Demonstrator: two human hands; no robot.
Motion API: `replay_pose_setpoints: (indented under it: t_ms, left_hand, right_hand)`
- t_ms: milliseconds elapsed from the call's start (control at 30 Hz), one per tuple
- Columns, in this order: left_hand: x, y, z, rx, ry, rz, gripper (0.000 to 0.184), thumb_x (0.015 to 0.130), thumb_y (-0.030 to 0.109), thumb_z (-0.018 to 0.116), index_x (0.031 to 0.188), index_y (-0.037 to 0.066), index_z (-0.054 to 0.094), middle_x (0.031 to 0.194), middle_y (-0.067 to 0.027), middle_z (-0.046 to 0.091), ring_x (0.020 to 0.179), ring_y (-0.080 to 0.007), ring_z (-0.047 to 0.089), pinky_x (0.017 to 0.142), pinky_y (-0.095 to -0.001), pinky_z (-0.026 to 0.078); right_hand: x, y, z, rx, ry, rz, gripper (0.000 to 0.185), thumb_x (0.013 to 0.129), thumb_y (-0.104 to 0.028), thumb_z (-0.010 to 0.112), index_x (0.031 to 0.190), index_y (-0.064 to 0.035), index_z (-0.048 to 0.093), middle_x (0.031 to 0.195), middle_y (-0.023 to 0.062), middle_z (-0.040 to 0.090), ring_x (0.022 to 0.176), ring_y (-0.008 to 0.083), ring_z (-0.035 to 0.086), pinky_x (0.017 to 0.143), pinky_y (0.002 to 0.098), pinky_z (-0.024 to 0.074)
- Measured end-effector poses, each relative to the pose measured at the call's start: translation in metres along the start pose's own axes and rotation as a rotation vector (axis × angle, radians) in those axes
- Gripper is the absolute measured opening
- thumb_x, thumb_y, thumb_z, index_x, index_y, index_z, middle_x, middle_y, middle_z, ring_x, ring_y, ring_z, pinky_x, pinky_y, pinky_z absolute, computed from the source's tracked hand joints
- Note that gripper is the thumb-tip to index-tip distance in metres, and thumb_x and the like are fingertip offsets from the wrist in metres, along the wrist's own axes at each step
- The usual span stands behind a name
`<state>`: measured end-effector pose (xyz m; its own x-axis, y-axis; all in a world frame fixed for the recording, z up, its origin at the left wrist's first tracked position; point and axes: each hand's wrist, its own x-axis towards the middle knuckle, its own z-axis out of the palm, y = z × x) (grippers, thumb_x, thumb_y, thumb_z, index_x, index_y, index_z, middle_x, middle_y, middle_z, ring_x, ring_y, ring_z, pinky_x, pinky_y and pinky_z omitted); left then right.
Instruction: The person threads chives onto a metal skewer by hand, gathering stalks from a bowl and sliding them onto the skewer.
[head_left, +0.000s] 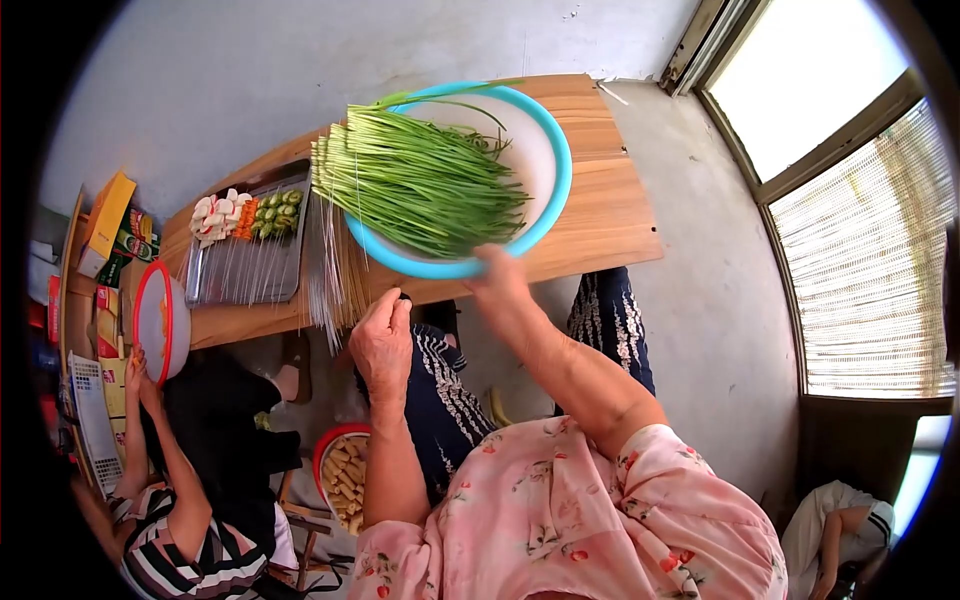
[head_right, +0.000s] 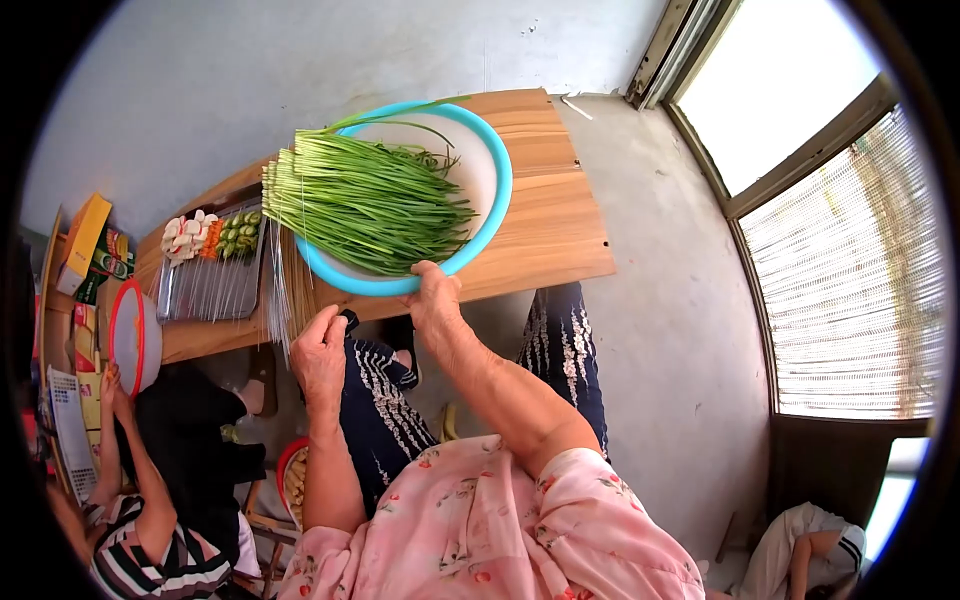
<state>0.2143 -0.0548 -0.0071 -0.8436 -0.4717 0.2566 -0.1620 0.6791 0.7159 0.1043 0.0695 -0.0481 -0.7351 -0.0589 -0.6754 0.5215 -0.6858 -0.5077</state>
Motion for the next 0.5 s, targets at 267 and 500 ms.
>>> replay_pose_setpoints:
  t_ms: [267, 500]
  left_hand:
    - [0.002, 0.008, 0.004, 0.054, -0.035, 0.0, 0.019, 0.079, 0.012, 0.062, 0.096, 0.001, 0.063, 0.085, -0.015, 0.065, 0.077, -0.0296, 0.063, 0.068, -0.0337, 0.048]
    - [0.005, 0.006, 0.01, 0.111, -0.054, 0.023, 0.02, 0.078, 0.013, 0.064, 0.095, 0.003, 0.064, 0.084, -0.0149, 0.064, 0.076, -0.0301, 0.062, 0.067, -0.0355, 0.048]
  right_hand:
    - [0.068, -0.08, -0.022, 0.146, -0.045, -0.08, 0.033, 0.077, 0.002, 0.049, 0.109, 0.004, 0.038, 0.105, 0.0187, 0.047, 0.086, 0.0346, 0.057, 0.066, 0.0534, 0.0554]
    - [0.148, -0.166, -0.046, 0.206, -0.307, -0.054, 0.049, 0.08, -0.001, 0.043, 0.123, 0.0113, 0.024, 0.125, 0.0325, 0.038, 0.108, 0.0478, 0.048, 0.084, 0.0575, 0.0501]
